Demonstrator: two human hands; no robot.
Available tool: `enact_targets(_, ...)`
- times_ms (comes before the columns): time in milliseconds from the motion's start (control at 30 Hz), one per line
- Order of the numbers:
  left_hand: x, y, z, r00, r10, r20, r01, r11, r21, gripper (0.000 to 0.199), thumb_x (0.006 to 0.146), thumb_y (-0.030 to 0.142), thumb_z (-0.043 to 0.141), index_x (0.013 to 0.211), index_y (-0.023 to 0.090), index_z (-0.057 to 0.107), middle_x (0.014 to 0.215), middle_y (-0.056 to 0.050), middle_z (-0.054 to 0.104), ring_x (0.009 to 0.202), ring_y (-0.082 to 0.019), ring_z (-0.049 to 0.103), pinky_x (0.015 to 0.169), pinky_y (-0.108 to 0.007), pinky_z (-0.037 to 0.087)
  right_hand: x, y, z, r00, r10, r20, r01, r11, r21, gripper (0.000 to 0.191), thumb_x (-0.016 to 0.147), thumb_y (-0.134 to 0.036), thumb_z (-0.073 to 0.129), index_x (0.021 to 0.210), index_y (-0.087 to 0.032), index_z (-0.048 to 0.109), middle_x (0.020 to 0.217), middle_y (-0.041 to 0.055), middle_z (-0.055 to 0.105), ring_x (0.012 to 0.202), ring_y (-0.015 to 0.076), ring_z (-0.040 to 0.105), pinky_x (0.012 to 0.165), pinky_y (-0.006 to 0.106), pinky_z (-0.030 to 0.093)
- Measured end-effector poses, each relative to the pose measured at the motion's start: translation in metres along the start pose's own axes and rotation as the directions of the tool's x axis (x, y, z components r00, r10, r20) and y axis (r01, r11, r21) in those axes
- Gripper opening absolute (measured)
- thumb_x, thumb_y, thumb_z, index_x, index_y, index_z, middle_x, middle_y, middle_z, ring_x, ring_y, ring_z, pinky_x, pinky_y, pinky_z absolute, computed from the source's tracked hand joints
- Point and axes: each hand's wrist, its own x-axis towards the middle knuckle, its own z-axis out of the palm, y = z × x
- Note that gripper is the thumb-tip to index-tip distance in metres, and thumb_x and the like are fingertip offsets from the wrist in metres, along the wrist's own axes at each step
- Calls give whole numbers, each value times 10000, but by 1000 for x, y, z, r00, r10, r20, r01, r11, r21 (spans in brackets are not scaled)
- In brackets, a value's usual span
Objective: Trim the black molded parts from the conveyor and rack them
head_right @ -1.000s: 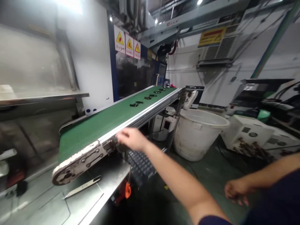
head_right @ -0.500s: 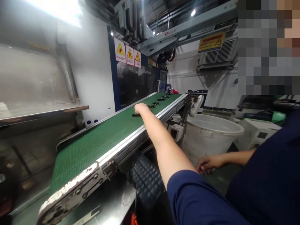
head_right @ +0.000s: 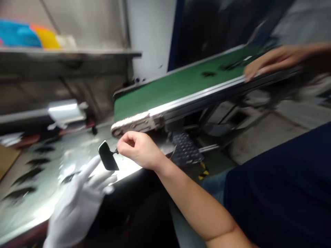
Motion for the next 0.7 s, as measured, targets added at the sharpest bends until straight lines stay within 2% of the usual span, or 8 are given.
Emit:
enact_targets(33,-10,-9,-7,996,-66,-67,62,996,-58,506,968,516,506,1410,270,519,1119,-110,719,953,-222,731,711,-280,598,-18,12,22,999,51,16,-51,999,8,153,846,-279,677,822,-132,638,726,-10,589,631,71,499,558,168,402)
enact_targets(100,-23,-29,-19,988,-125,-92,112,984,-135,492,949,509,543,1346,221,570,1005,-108,727,841,-232,734,607,-265,577,-46,33,49,992,129,5,-129,991,-22,112,841,-248,676,821,-141,651,761,-11,621,676,80,540,598,168,434)
enact_targets(200,-36,-56,-34,986,-155,-62,142,974,-176,445,976,464,507,1303,181,609,953,-108,726,790,-210,727,573,-247,578,-71,60,66,976,219,-2,-219,974,-58,110,851,-268,674,827,-163,655,784,-20,643,701,94,569,620,182,458)
enact_targets(300,-50,-77,-42,979,-194,-67,174,958,-230,410,976,433,523,1326,237,609,907,-68,724,754,-171,717,544,-212,571,-92,76,75,957,289,-3,-288,954,-86,104,850,-282,678,838,-180,659,785,-27,650,685,101,570,602,197,459)
enact_targets(433,-66,-95,-49,973,-223,-65,194,935,-295,401,939,452,600,1303,288,642,861,-34,728,703,-138,707,525,-187,566,-110,84,84,935,355,22,-353,933,-68,110,860,-291,685,858,-183,666,769,-29,642,661,97,555,571,196,448)
enact_targets(633,-73,-102,-52,978,-204,-55,178,937,-301,385,942,460,597,1293,313,660,826,-19,732,692,-148,724,532,-184,568,-113,89,83,920,353,171,-369,927,70,237,961,-376,644,915,-149,693,815,-2,663,690,68,558,606,158,458)
enact_targets(700,-73,-101,-53,978,-199,-60,174,943,-282,381,945,463,590,1289,315,661,813,-16,729,670,-147,718,524,-189,567,-112,93,81,904,349,246,-389,910,140,270,965,-398,655,915,-135,690,809,8,669,658,57,551,566,144,441)
